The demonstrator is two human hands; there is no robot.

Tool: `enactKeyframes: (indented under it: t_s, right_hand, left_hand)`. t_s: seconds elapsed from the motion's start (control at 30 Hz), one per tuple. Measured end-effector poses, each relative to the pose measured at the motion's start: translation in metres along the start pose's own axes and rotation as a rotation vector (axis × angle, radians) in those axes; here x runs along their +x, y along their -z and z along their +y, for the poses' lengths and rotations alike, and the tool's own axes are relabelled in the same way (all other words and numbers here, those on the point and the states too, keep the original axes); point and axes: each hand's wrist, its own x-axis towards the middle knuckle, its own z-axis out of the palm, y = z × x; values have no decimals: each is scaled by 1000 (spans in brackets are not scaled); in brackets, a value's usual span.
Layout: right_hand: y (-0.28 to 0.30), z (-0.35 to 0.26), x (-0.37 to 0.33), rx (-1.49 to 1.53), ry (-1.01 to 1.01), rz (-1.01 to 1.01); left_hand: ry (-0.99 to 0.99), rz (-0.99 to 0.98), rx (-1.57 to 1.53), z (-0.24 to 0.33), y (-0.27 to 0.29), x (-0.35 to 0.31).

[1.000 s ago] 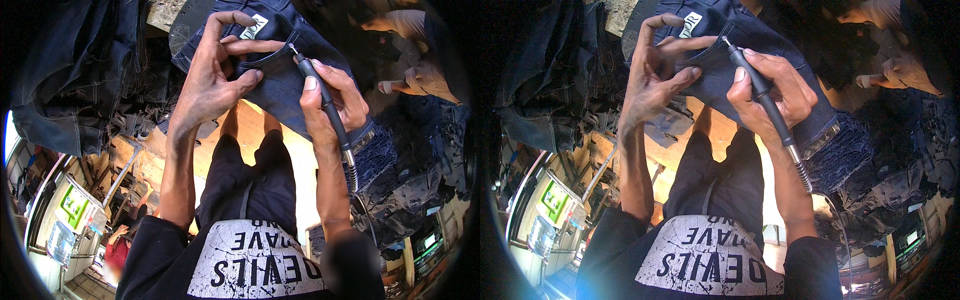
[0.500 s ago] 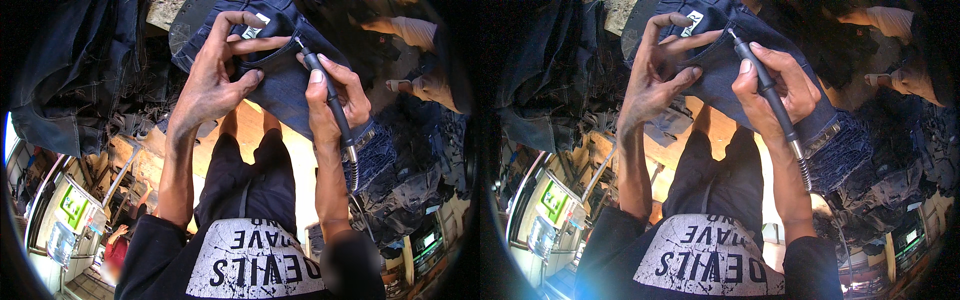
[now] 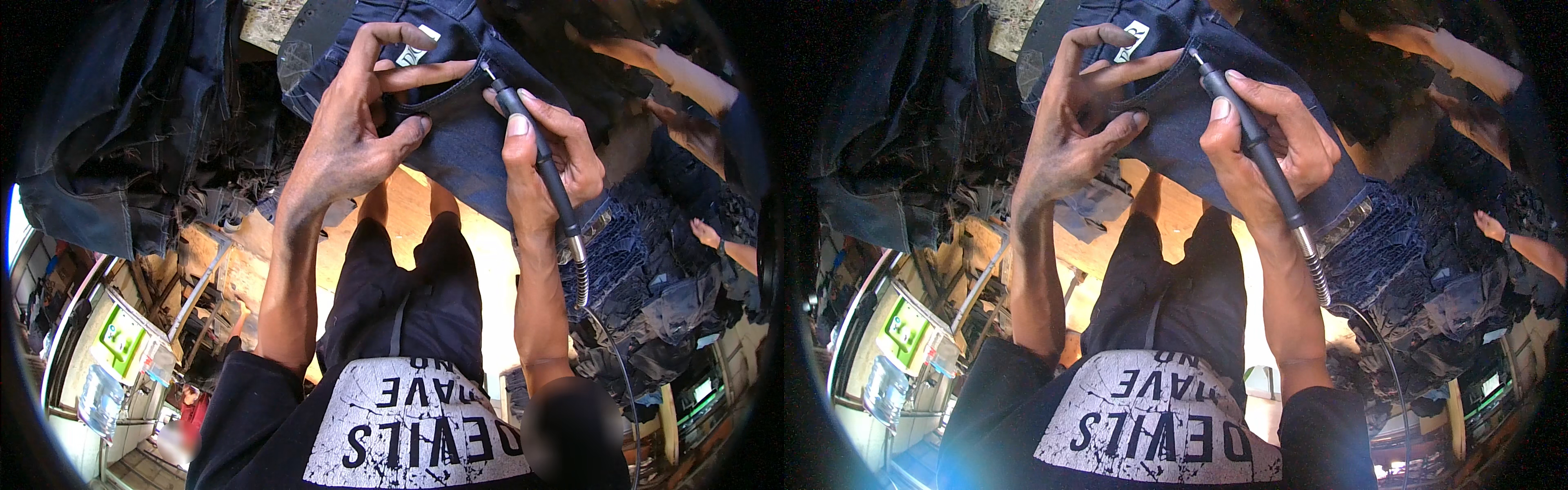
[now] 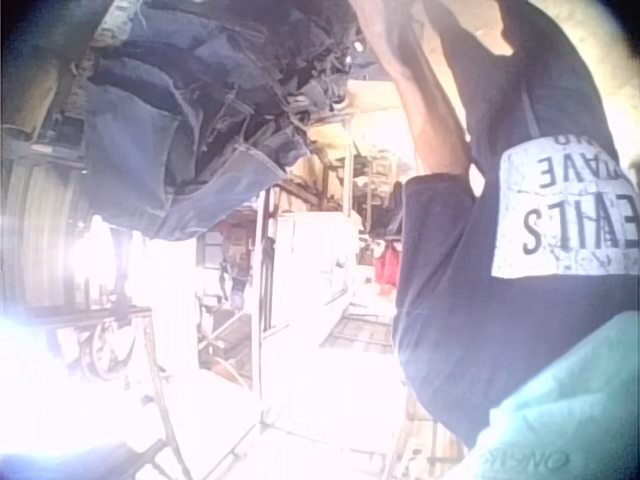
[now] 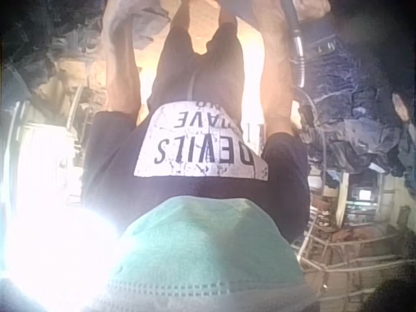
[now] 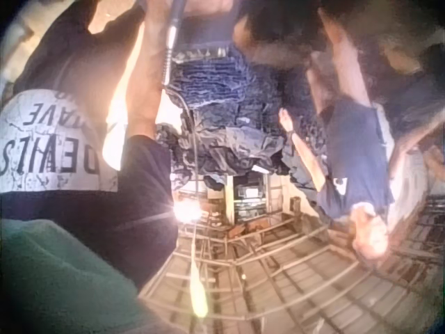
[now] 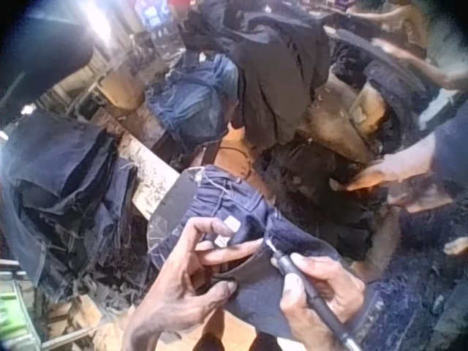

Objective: The person uses a handheld electric seam ripper to remove stitches from the seams and pockets of dark denim jeans. They repeatedly pick up jeans from a pile, position the tool along seams, and remove threads before placing the jeans back down.

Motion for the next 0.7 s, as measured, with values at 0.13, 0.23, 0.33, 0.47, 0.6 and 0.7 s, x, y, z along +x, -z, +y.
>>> enactKeyframes:
  t_s: [0.13,0.23,0.33,0.47,0.6,0.7]
  right_hand:
    - [-2,1,1,60,82,53]
    - [1,4,-4,102,48,25]
    - [12,1,-16,280,-87,73]
    - [37,-26,-35,134,-29,29]
    - [37,-44,-26,-219,-108,-62]
    - [26,-32,-9,-353,-54,-110]
  left_hand:
    - [32,7,-40,-1,2,1]
    - [6,65,27,-4,-4,0]
    - [-135,296,412,-5,-20,-5]
    - [-213,482,698,-2,-8,23]
    - [-312,432,923,2,79,117]
    - [-430,449,1294,14,118,149]
